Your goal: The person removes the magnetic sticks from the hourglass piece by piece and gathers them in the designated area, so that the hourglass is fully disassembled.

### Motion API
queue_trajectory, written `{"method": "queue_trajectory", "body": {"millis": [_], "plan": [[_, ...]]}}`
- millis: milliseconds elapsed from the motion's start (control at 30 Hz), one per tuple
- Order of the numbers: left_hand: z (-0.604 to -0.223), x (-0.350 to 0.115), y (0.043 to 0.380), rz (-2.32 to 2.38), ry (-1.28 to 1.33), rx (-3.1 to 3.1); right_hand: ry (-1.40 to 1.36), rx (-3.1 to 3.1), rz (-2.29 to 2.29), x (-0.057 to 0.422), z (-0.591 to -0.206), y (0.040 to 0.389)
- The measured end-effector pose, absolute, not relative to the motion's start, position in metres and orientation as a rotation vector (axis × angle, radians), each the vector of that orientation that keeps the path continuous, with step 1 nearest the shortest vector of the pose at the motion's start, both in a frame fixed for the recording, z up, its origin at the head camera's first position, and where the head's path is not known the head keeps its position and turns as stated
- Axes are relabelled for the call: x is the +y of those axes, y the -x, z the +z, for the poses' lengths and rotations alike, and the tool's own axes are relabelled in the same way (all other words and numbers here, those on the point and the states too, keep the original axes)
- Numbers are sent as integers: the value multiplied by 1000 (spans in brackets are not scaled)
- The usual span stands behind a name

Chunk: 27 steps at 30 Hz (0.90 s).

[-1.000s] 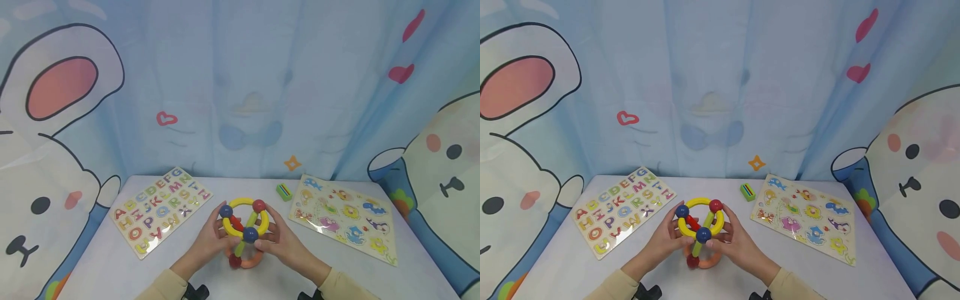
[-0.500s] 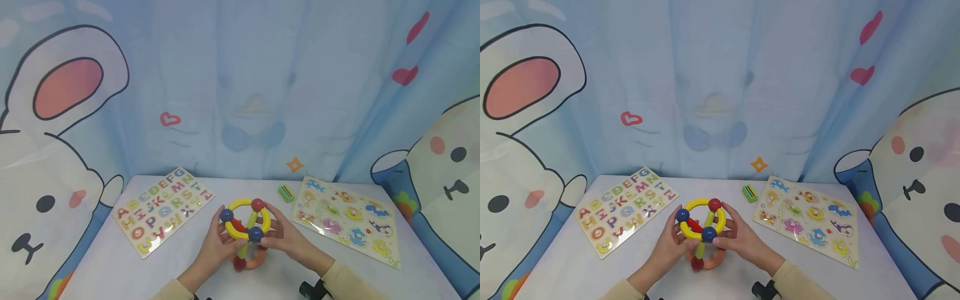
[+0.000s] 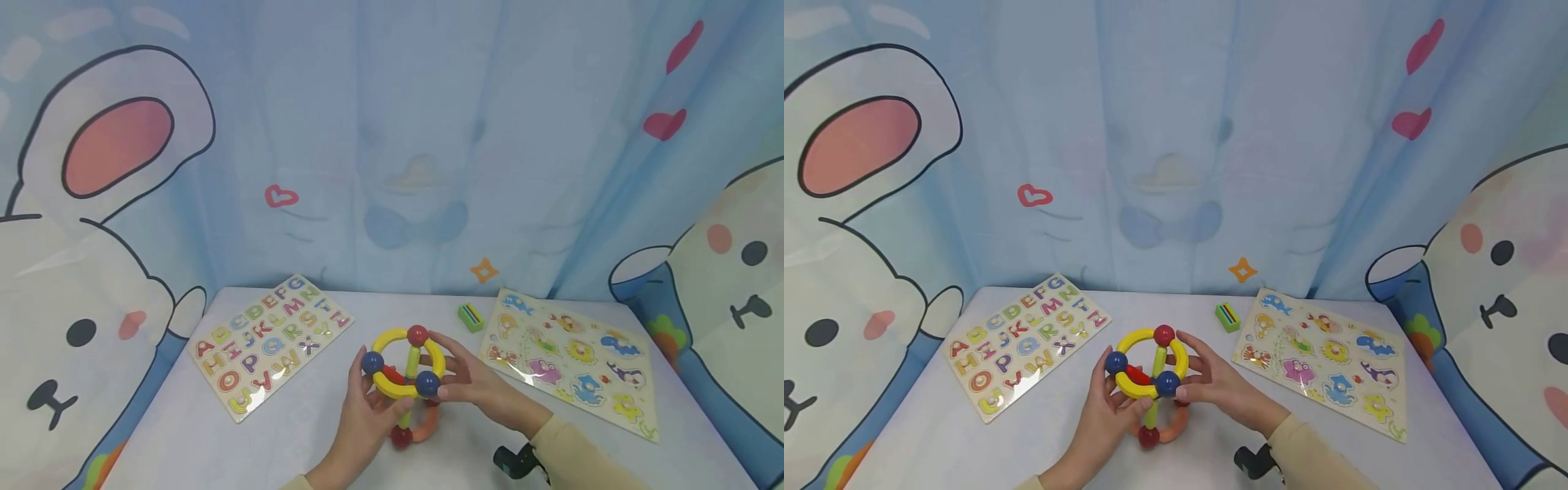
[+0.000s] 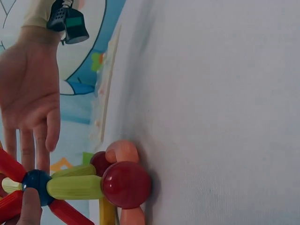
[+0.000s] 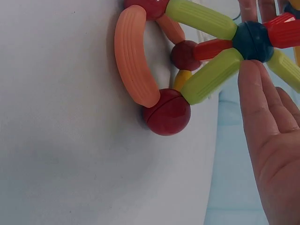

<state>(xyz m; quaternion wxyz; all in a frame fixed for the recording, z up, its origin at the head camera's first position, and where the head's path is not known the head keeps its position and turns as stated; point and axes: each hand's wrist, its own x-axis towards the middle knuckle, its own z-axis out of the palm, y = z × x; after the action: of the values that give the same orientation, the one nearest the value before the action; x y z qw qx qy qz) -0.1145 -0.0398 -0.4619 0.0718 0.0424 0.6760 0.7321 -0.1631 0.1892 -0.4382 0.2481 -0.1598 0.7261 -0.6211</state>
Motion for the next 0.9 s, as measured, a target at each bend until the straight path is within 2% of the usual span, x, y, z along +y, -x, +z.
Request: {"method": "queue_trajectory", "body": {"millis": [233, 400, 500, 633, 900], "plan": [[-459, -51, 116, 2109, -241, 2093, 441, 2006, -1665, 191, -433, 160], [-452, -66, 118, 1925, -319, 2349, 440, 2195, -1594, 195, -427, 155], [-444, -75, 118, 1760, -416, 2636, 520, 2391, -1596, 203, -423, 152], [-433, -89, 126, 1536, -676, 2900, 665, 2649, -1550, 208, -409, 146], [-420, -92, 138, 1277, -981, 2889, 1018, 2753, -1214, 193, -391, 138]]}}
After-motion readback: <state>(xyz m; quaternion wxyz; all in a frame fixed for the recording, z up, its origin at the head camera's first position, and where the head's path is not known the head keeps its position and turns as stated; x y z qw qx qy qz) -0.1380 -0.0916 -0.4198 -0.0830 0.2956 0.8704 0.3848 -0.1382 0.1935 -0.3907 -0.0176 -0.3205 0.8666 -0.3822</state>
